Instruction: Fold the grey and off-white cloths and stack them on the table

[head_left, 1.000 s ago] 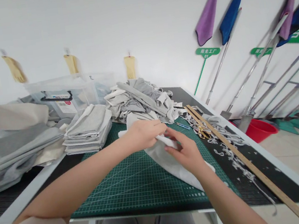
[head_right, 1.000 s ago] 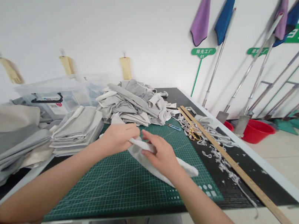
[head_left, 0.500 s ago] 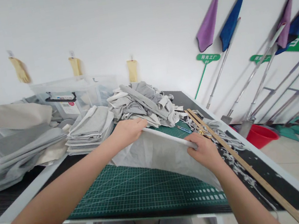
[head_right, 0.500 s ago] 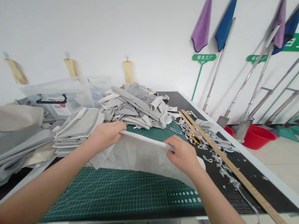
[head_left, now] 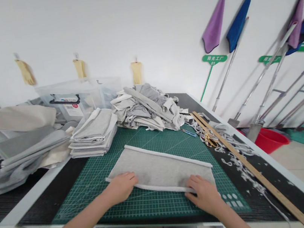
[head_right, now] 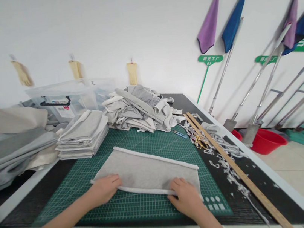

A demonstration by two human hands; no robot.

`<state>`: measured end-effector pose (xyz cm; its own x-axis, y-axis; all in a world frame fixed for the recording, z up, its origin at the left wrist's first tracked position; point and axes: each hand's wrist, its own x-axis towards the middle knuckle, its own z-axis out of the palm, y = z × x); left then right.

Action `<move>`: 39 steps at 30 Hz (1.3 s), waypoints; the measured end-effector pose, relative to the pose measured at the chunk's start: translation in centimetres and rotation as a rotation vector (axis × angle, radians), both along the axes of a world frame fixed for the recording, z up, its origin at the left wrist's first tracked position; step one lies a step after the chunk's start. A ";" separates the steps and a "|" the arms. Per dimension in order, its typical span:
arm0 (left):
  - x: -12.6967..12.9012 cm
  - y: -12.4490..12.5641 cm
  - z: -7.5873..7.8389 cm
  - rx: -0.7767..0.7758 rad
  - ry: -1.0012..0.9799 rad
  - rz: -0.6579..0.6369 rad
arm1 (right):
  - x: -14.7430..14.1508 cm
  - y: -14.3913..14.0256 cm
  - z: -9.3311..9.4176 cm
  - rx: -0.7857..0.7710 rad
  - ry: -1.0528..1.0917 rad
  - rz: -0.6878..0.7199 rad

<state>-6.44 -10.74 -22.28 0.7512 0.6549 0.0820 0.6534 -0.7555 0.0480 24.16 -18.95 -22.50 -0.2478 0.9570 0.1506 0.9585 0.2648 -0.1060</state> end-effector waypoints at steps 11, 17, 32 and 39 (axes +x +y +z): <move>-1.6 -0.2 0.4 -0.335 -0.170 0.007 | 0.5 -1.4 0.1 -0.132 0.160 -0.024; -1.8 -1.2 0.6 -0.291 -0.148 0.041 | 0.8 -2.4 -0.3 -0.088 0.207 -0.003; 4.3 -7.4 -1.5 -0.187 -0.274 0.198 | -4.7 -4.6 -3.1 0.029 0.254 -0.150; 5.3 -8.4 -2.7 -0.157 -0.344 0.109 | -7.3 -5.0 -4.0 0.085 0.375 -0.085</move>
<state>-1.13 -19.13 -24.98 0.6227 0.7540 0.2093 0.6552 -0.6486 0.3873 16.90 -23.92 -26.45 -0.0813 0.9520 0.2950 0.8761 0.2094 -0.4342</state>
